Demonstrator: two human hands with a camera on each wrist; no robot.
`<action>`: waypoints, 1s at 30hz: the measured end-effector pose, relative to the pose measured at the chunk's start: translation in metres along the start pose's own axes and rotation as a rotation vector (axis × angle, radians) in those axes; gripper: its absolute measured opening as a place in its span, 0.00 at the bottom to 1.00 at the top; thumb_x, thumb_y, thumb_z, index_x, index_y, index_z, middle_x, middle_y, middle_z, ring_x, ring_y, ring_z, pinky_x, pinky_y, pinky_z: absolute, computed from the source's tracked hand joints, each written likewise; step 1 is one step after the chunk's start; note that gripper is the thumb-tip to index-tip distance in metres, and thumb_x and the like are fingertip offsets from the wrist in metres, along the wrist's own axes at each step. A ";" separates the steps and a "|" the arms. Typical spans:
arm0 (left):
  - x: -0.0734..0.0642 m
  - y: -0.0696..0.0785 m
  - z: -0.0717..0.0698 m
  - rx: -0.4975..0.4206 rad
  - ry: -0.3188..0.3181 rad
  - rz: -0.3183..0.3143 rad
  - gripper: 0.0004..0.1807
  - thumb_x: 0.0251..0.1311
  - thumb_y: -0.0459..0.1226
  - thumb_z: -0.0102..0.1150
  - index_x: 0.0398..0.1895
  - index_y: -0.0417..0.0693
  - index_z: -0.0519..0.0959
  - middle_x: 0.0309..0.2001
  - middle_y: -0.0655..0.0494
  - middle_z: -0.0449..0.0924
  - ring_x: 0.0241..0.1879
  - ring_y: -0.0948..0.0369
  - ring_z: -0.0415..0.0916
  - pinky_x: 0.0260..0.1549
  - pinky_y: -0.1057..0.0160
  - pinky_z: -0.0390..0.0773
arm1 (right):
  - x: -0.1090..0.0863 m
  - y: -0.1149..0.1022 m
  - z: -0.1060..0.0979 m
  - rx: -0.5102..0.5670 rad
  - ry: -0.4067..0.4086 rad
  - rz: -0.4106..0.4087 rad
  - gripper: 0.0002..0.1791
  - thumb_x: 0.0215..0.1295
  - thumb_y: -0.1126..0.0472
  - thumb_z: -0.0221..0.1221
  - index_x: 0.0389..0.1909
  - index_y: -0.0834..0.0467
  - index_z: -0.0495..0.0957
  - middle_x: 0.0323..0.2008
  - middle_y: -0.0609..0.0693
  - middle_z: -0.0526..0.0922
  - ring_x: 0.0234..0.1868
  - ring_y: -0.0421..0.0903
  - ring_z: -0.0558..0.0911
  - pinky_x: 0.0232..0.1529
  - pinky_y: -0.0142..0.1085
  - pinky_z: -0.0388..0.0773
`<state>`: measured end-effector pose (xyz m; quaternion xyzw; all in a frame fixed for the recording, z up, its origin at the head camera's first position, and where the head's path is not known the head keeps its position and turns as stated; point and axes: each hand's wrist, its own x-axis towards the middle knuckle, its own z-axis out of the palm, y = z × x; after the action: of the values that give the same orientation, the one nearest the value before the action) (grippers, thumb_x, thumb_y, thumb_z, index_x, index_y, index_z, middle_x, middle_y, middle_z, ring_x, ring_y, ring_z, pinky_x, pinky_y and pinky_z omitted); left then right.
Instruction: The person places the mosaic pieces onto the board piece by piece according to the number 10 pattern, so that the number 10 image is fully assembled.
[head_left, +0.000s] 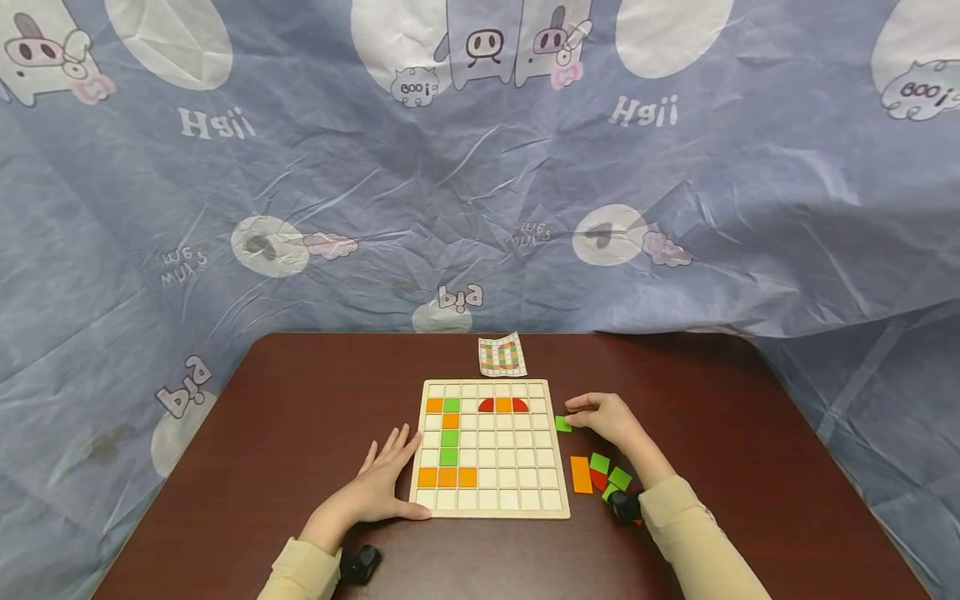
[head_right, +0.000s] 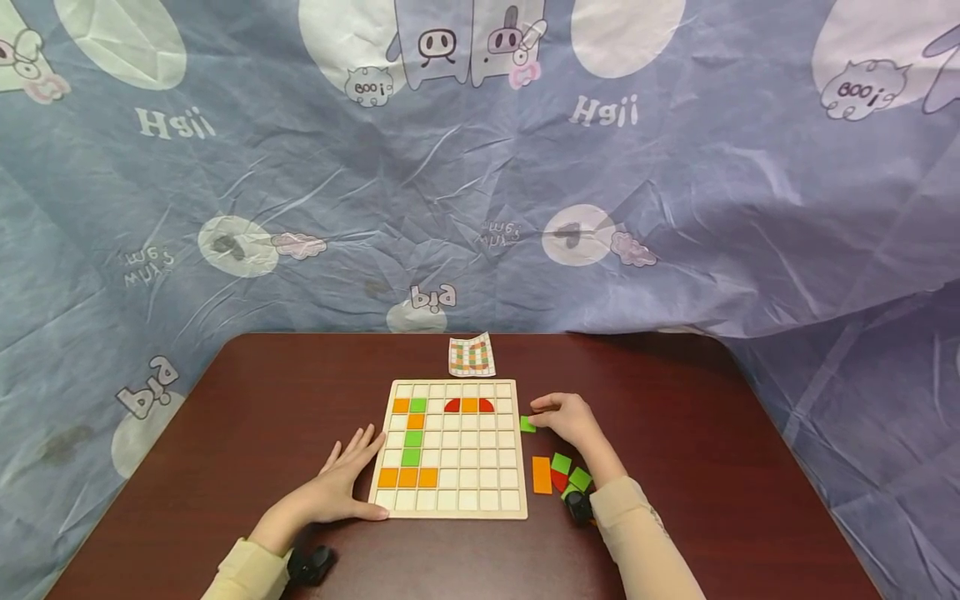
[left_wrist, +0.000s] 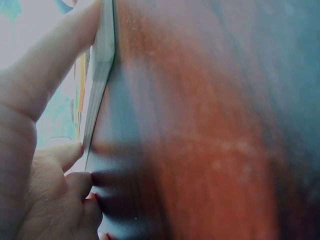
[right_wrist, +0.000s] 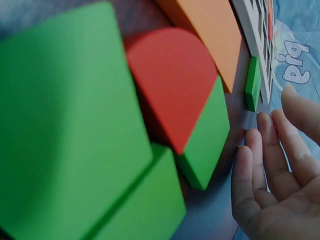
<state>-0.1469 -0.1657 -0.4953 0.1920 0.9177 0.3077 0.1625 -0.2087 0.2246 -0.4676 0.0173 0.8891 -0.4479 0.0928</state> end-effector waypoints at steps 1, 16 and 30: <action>-0.001 0.000 0.000 -0.003 0.002 0.004 0.65 0.43 0.56 0.76 0.79 0.45 0.47 0.80 0.41 0.35 0.79 0.43 0.31 0.72 0.35 0.30 | 0.000 0.000 0.001 -0.008 -0.001 0.000 0.19 0.60 0.61 0.67 0.51 0.65 0.83 0.48 0.61 0.86 0.43 0.50 0.83 0.48 0.46 0.80; -0.002 0.001 0.001 0.013 0.014 0.012 0.66 0.43 0.55 0.77 0.79 0.43 0.47 0.79 0.39 0.35 0.79 0.42 0.32 0.72 0.35 0.30 | 0.002 -0.001 0.012 -0.057 0.023 -0.007 0.16 0.54 0.66 0.71 0.45 0.63 0.84 0.42 0.58 0.84 0.43 0.50 0.80 0.45 0.43 0.79; -0.003 0.003 0.000 0.009 0.010 0.008 0.65 0.43 0.55 0.77 0.79 0.43 0.47 0.79 0.40 0.35 0.79 0.42 0.32 0.72 0.35 0.30 | 0.003 -0.005 0.016 -0.121 0.026 0.025 0.13 0.53 0.67 0.71 0.39 0.60 0.81 0.39 0.55 0.82 0.38 0.49 0.78 0.41 0.42 0.78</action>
<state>-0.1435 -0.1648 -0.4926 0.1948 0.9191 0.3048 0.1560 -0.2098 0.2093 -0.4736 0.0287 0.9153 -0.3920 0.0875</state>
